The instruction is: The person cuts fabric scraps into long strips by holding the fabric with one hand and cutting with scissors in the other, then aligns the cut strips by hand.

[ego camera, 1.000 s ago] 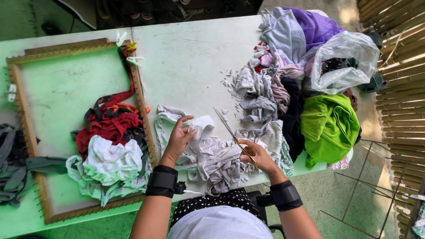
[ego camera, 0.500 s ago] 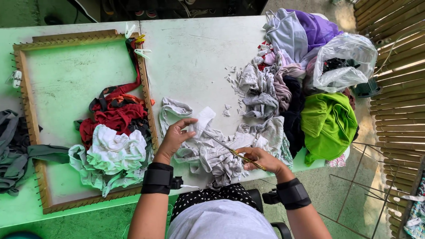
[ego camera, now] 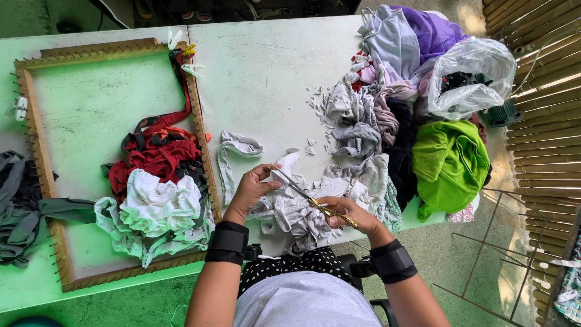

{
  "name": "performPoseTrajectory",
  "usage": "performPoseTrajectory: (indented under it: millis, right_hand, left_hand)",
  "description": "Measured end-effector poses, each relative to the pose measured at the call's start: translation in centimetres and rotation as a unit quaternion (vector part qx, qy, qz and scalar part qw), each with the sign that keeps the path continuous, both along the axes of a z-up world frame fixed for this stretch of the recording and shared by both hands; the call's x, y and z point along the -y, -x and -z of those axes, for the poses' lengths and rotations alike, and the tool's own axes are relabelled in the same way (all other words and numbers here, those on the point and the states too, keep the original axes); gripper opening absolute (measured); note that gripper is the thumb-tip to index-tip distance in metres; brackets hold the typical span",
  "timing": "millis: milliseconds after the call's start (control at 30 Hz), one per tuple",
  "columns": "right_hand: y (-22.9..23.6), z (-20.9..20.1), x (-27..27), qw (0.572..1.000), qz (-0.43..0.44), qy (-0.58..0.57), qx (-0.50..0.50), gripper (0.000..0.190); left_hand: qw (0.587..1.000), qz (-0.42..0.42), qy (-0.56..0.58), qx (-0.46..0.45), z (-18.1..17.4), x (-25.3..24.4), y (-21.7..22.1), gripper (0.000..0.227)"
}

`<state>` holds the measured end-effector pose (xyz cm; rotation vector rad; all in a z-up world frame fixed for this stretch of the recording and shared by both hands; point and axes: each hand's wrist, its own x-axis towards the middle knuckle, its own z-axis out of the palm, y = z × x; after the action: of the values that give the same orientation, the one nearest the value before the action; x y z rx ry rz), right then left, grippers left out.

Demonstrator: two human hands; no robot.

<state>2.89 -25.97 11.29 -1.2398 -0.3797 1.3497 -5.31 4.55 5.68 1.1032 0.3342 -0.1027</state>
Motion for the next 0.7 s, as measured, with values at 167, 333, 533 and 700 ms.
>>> performPoseTrajectory:
  millis: [167, 333, 533, 700]
  right_hand:
    - [0.4, 0.3, -1.0, 0.999, 0.029, 0.009, 0.020, 0.081]
    - [0.2, 0.9, -1.1, 0.999, 0.039, 0.007, 0.031, 0.075]
    - [0.0, 1.1, -1.0, 0.999, 0.031, 0.015, -0.007, 0.071]
    - [0.1, 1.4, -1.5, 0.998, 0.036, 0.048, -0.011, 0.064]
  left_hand:
    - [1.000, -0.013, -0.012, 0.007, 0.6, 1.4, -0.4, 0.043]
    - [1.000, -0.008, -0.007, -0.010, 1.3, 1.0, -0.2, 0.042]
    - [0.999, 0.026, -0.012, -0.022, 0.8, 0.3, 0.1, 0.040]
    - [0.998, 0.000, -0.053, -0.033, 3.2, 0.6, 0.0, 0.027]
